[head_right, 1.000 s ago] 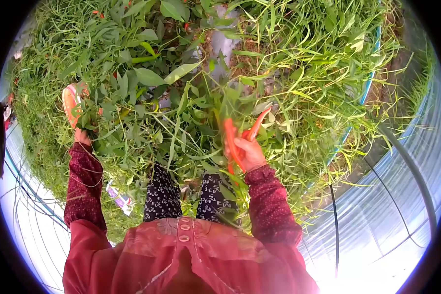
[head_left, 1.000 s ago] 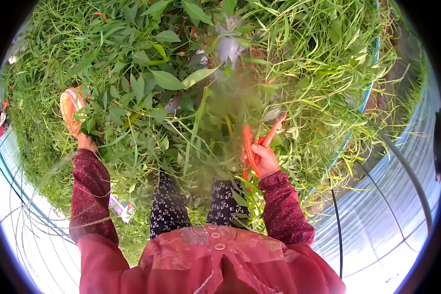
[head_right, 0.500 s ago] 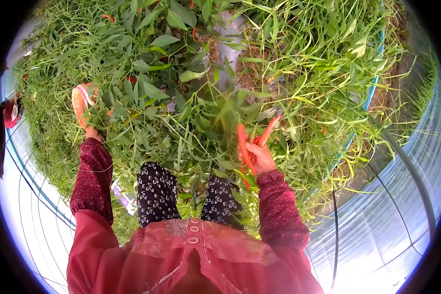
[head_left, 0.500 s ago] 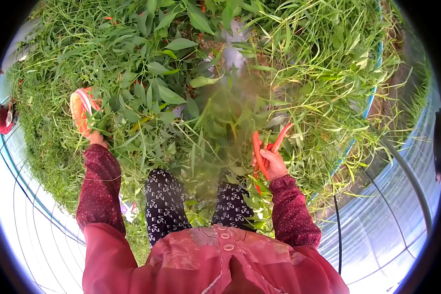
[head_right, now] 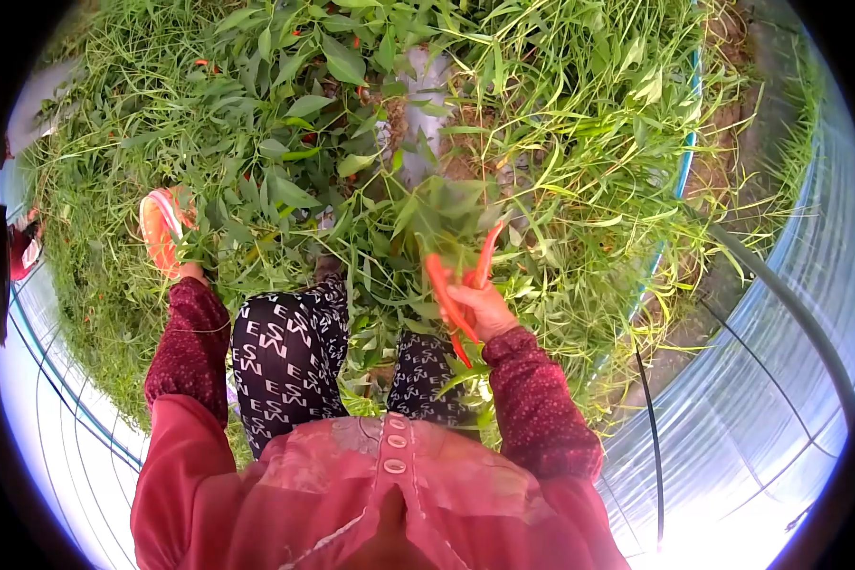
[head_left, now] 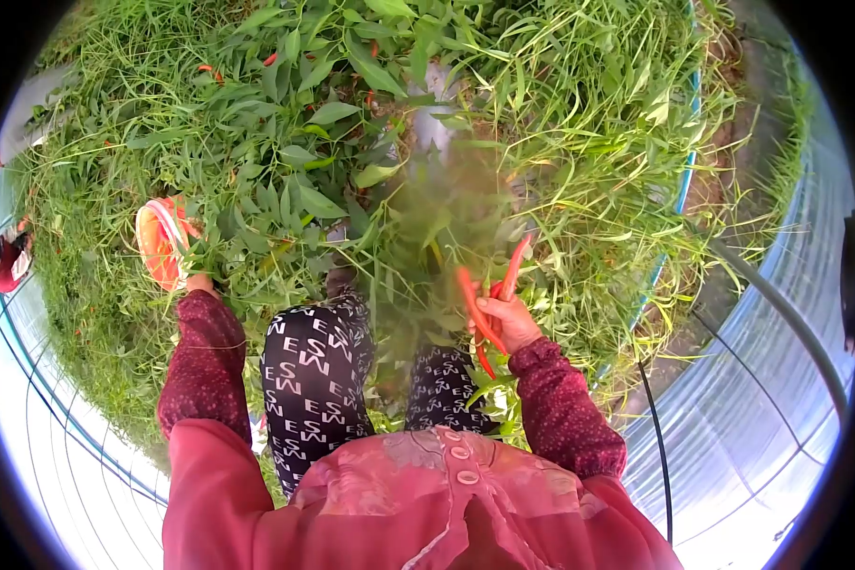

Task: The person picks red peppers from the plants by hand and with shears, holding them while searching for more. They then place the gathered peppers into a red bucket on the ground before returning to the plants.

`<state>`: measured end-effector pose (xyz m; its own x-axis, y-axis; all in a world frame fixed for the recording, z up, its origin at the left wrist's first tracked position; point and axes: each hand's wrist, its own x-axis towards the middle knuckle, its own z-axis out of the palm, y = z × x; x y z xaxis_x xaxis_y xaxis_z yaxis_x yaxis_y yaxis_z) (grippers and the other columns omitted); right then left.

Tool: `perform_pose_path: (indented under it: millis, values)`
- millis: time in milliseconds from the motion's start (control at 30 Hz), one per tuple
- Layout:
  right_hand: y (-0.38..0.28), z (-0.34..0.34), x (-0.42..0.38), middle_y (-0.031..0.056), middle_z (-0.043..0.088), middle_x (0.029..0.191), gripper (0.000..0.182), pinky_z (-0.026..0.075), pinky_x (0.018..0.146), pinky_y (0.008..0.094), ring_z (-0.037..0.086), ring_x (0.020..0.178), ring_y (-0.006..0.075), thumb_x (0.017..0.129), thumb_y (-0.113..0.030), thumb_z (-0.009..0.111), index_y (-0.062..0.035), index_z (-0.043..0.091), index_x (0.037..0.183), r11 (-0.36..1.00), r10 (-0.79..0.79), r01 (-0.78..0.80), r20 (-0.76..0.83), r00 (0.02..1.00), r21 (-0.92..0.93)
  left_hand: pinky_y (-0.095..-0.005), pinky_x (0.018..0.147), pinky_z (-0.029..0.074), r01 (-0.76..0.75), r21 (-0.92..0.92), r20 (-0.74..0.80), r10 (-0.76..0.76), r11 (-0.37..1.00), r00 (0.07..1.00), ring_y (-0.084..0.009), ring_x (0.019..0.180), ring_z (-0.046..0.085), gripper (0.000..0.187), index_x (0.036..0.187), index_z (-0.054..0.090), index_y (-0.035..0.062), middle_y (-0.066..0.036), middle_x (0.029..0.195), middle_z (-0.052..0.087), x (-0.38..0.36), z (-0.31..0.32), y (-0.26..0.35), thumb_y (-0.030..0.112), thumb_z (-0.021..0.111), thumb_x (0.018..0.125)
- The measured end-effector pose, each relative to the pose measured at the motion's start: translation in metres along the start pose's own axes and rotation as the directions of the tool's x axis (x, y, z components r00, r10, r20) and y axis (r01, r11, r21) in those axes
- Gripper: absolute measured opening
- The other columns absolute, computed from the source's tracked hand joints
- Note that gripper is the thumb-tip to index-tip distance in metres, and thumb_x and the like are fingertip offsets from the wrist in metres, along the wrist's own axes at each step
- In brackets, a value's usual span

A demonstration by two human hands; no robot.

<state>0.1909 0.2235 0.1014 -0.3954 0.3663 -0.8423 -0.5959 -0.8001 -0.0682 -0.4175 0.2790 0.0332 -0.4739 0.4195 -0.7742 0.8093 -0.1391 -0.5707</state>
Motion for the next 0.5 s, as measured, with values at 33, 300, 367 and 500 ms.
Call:
perform_pose_path:
  millis: [33,300,367,500]
  values:
    - [-0.001,0.001,-0.001,0.0078,0.062,0.086,0.04,0.054,0.06,0.0295,0.062,0.067,0.0176,0.08,-0.01,0.065,-0.0011,0.048,0.115,1.0,-0.003,0.003,-0.001,1.0,-0.021,-0.0389,0.075,0.05,0.027,-0.173,-0.131,-0.05,0.985,0.99,-0.0337,0.091,0.06,0.035,0.1,0.061,0.0051,-0.016,0.096,0.062,0.012,0.023,-0.006,0.02,0.07,0.07]
    - [-0.009,0.005,0.003,0.0088,0.063,0.083,0.036,0.054,0.058,0.0307,0.062,0.066,0.0195,0.079,-0.008,0.064,-0.002,0.051,0.112,0.988,-0.108,0.114,-0.064,0.992,0.104,-0.0417,0.074,0.047,0.089,-0.344,0.047,-0.078,0.935,0.996,-0.0293,0.09,0.059,0.041,0.107,0.058,0.001,-0.013,0.102,0.061,0.015,0.005,-0.006,0.034,0.058,0.082]
    - [-0.016,0.01,0.002,0.0086,0.062,0.083,0.036,0.054,0.059,0.0307,0.062,0.066,0.0195,0.079,-0.009,0.065,-0.0018,0.051,0.112,0.983,-0.132,0.139,-0.064,0.989,0.124,-0.042,0.077,0.047,-0.068,0.198,0.074,0.054,0.978,0.996,-0.0296,0.093,0.058,0.043,0.111,0.057,0.0031,-0.013,0.107,0.06,0.025,0.004,-0.003,0.034,0.059,0.082]
    - [-0.035,0.025,0.006,0.0074,0.062,0.083,0.038,0.054,0.06,0.0308,0.062,0.066,0.0195,0.079,-0.01,0.066,-0.0021,0.051,0.113,0.967,-0.197,0.205,-0.07,0.978,0.148,-0.0403,0.082,0.045,-0.084,0.11,0.095,0.074,0.99,0.993,-0.0292,0.098,0.056,0.046,0.117,0.052,0.005,-0.013,0.113,0.057,0.053,0.009,-0.012,0.033,0.06,0.081]
